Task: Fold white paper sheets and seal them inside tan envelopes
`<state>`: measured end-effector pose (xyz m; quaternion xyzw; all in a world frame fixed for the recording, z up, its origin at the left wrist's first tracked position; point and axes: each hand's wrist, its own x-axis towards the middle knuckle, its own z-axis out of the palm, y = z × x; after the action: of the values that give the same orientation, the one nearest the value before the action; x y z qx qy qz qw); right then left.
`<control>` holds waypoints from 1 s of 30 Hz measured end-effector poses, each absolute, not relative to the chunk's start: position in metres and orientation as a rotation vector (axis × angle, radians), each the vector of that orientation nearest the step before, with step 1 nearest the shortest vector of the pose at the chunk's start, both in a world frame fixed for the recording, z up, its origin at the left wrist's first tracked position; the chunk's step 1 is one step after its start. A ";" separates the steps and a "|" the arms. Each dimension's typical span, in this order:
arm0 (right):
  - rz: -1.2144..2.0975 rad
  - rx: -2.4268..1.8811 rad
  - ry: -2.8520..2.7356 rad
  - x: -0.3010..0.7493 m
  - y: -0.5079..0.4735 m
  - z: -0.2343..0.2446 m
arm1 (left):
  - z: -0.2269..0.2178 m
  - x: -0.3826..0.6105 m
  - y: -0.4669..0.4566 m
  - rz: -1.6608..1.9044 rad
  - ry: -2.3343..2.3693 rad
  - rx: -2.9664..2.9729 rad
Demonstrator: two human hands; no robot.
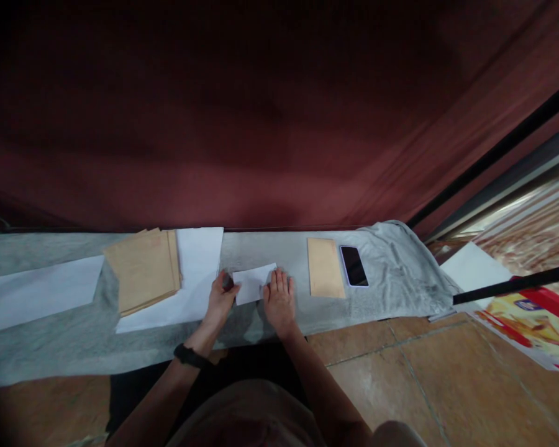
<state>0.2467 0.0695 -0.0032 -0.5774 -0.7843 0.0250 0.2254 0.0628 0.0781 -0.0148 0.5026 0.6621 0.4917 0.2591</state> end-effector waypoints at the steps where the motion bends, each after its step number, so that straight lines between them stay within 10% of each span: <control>1: 0.086 -1.545 -2.205 0.248 0.068 -0.002 | -0.014 0.065 0.076 1.370 1.778 1.246; 8: 0.388 -1.226 -2.379 0.247 0.058 0.015 | 0.015 0.081 0.063 1.421 1.567 0.824; 20: 1.412 -0.994 -0.812 0.206 0.078 0.032 | 0.021 0.091 0.056 1.376 1.367 0.664; 30: 0.689 -1.384 -1.480 0.263 0.069 -0.018 | 0.004 0.047 0.086 1.045 1.816 1.638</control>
<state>0.2633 0.0691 -0.0175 -0.5671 -0.6066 0.2825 0.4801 0.0475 0.0858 0.0035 0.5980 0.6632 0.3815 0.2388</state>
